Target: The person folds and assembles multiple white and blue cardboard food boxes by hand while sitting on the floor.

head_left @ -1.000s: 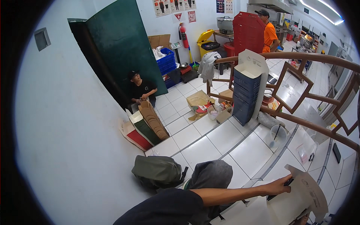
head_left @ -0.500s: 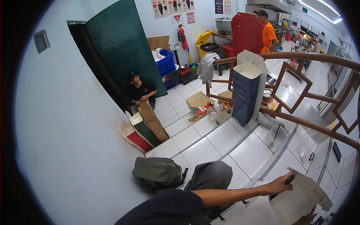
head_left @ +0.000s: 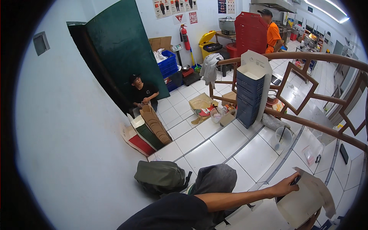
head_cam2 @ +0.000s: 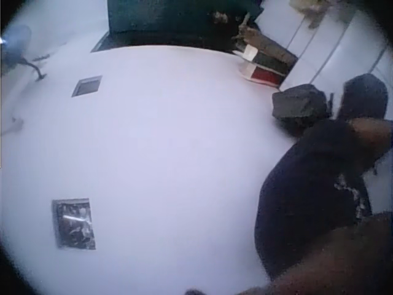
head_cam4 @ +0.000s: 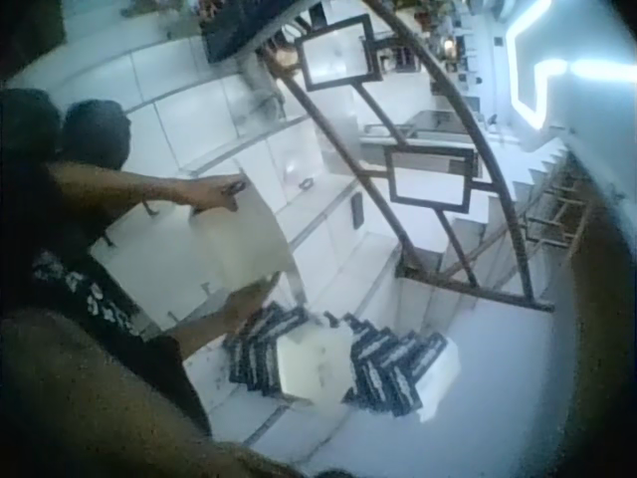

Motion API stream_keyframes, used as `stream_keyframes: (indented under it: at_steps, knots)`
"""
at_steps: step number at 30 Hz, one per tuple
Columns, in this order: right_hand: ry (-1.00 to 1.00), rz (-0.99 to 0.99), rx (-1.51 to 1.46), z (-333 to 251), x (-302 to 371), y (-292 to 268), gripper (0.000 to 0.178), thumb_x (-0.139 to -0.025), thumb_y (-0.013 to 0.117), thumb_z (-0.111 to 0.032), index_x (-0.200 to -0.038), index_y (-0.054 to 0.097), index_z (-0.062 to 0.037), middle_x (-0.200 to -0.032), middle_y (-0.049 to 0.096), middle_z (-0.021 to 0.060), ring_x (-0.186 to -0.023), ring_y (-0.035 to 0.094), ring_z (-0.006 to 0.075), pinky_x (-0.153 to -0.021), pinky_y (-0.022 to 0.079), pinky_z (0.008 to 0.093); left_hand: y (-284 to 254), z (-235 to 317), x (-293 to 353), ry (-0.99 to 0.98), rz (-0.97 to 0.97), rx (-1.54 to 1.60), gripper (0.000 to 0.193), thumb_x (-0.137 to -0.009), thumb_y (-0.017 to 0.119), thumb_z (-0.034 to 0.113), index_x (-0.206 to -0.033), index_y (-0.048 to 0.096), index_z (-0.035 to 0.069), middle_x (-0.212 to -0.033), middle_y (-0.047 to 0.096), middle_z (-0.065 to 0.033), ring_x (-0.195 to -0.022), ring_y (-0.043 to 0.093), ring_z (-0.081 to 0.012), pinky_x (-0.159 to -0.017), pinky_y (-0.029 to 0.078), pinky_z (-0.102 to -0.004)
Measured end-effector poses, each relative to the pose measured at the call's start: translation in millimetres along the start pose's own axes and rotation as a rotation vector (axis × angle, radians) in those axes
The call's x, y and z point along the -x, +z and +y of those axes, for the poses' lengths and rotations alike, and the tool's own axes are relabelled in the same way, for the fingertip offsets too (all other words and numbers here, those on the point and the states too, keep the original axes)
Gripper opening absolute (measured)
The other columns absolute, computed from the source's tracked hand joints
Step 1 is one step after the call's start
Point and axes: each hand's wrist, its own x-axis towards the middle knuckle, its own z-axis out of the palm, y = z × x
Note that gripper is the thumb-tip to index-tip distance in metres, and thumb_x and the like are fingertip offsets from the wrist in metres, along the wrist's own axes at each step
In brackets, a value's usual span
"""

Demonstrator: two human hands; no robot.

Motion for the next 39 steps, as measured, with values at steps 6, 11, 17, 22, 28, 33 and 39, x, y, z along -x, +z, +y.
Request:
stream_keyframes:
  at_steps: [6, 11, 17, 22, 28, 33, 39]
  knots:
    - [-0.023, 0.007, -0.172, 1, -1, 6, 0.046, -0.096, 0.039, -0.025, -0.135, 0.033, -0.0009, -0.131, 0.043, 0.0185, -0.111, 0.048, 0.0281, -0.094, 0.037, 0.0362, -1, -8, -3, 0.018, 0.014, 0.002, 0.048, -0.08, 0.05, 0.013, -0.125, 0.033, 0.014, -0.107, 0.045, -0.0101, -0.102, 0.043, -0.0209, -0.087, 0.037, -0.0318]
    - [0.009, 0.004, -0.193, -1, -3, 10, 0.047, -0.096, 0.039, -0.026, -0.135, 0.032, -0.0016, -0.131, 0.043, 0.0171, -0.112, 0.047, 0.0272, -0.095, 0.037, 0.0355, 1, -3, -1, 0.01, -0.008, 0.044, 0.046, -0.08, 0.05, 0.013, -0.122, 0.033, 0.016, -0.101, 0.043, -0.0093, -0.096, 0.043, -0.0205, -0.083, 0.038, -0.0318]
    - [0.039, -0.002, -0.241, 0, -2, 12, 0.048, -0.095, 0.039, -0.027, -0.136, 0.032, -0.0025, -0.131, 0.043, 0.0154, -0.113, 0.046, 0.0262, -0.095, 0.037, 0.0347, 0, -5, -4, 0.011, -0.017, 0.049, 0.045, -0.079, 0.048, 0.011, -0.121, 0.032, 0.017, -0.099, 0.042, -0.0091, -0.095, 0.042, -0.0205, -0.082, 0.038, -0.0326]
    - [0.062, -0.003, -0.297, -2, -4, 17, 0.049, -0.095, 0.04, -0.028, -0.136, 0.031, -0.0032, -0.131, 0.042, 0.014, -0.115, 0.046, 0.0253, -0.096, 0.036, 0.034, 0, -4, -4, 0.023, -0.009, 0.04, 0.044, -0.08, 0.048, 0.011, -0.12, 0.033, 0.017, -0.1, 0.042, -0.009, -0.095, 0.042, -0.0197, -0.082, 0.038, -0.0327]
    - [0.103, -0.021, -0.424, -5, -7, 27, 0.05, -0.095, 0.04, -0.03, -0.136, 0.031, -0.0041, -0.132, 0.042, 0.0123, -0.116, 0.045, 0.0242, -0.096, 0.036, 0.0332, -5, -6, 3, 0.033, -0.015, 0.096, 0.044, -0.08, 0.049, 0.01, -0.121, 0.033, 0.017, -0.101, 0.042, -0.0081, -0.097, 0.042, -0.0193, -0.082, 0.038, -0.0324]
    - [0.187, 0.04, -0.625, -4, -9, 23, 0.05, -0.094, 0.041, -0.031, -0.136, 0.03, -0.0048, -0.132, 0.042, 0.0109, -0.117, 0.045, 0.0234, -0.097, 0.036, 0.0325, 5, -6, -5, 0.037, -0.037, 0.073, 0.045, -0.08, 0.05, 0.008, -0.121, 0.035, 0.016, -0.103, 0.043, -0.0075, -0.097, 0.042, -0.0185, -0.083, 0.038, -0.0319]
    - [0.237, 0.049, -0.86, -15, -11, 37, 0.054, -0.094, 0.037, -0.038, -0.137, 0.029, -0.0064, -0.134, 0.039, 0.0093, -0.121, 0.041, 0.0221, -0.099, 0.034, 0.0328, -4, -15, 0, 0.101, 0.065, 0.005, 0.046, -0.081, 0.055, 0.009, -0.123, 0.038, 0.015, -0.099, 0.046, -0.005, -0.091, 0.045, -0.0154, -0.082, 0.038, -0.0288]
